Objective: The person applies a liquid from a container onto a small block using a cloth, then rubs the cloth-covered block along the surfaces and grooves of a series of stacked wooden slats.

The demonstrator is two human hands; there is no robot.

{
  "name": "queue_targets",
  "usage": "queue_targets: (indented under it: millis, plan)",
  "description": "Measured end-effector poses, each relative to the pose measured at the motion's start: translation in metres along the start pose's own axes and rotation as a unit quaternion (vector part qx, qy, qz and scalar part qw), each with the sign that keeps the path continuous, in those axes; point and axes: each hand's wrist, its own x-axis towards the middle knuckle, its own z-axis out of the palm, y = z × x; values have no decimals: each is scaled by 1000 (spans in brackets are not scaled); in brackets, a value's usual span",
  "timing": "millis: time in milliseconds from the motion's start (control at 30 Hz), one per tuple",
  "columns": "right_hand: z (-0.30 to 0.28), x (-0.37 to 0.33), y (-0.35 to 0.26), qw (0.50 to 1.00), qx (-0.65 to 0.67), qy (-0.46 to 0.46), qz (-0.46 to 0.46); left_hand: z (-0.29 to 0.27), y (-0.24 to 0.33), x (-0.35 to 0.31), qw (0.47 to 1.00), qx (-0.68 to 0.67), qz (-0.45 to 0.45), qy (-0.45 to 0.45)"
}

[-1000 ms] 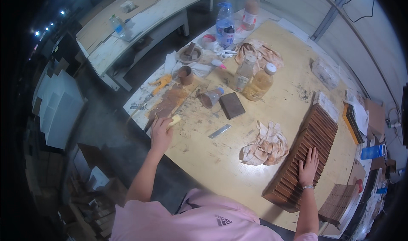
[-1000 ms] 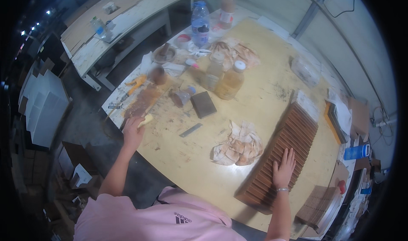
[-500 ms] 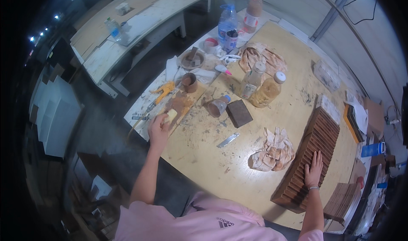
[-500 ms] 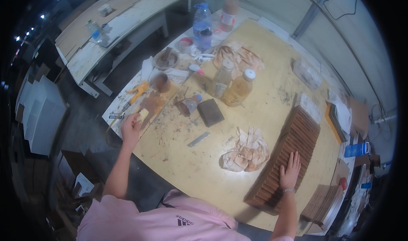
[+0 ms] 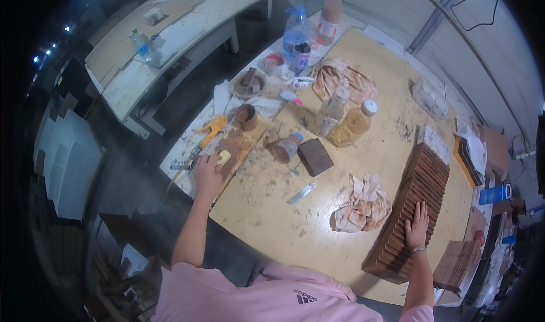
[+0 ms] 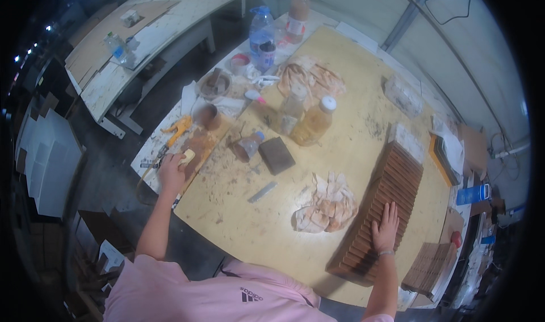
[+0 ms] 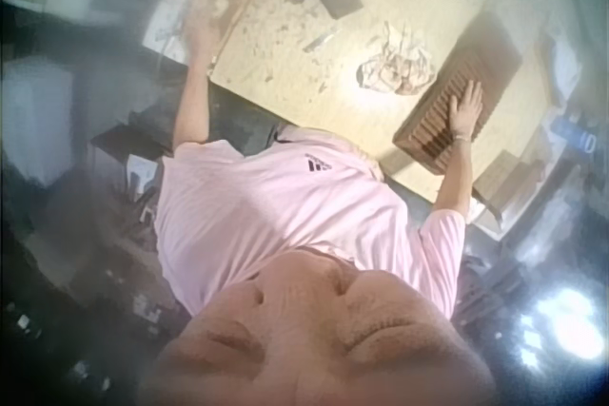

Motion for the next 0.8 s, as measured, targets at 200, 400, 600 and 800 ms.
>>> queue_targets:
  millis: [200,400,600,800]
  plan:
    - [-2,-1,-4,1000,10,9,-4,-5,-3,-9,1000,-7,-11,20]
    - [-2,-1,-2,1000,10,16,-7,-6,8,-12,999,16,-32,0]
    - [-4,1,-12,999,24,25,-6,-28,26,-5,802,-521,-284,-61]
    - [-5,-8,-6,999,19,28,11,-22,66,-25,518,-764,-337,-184]
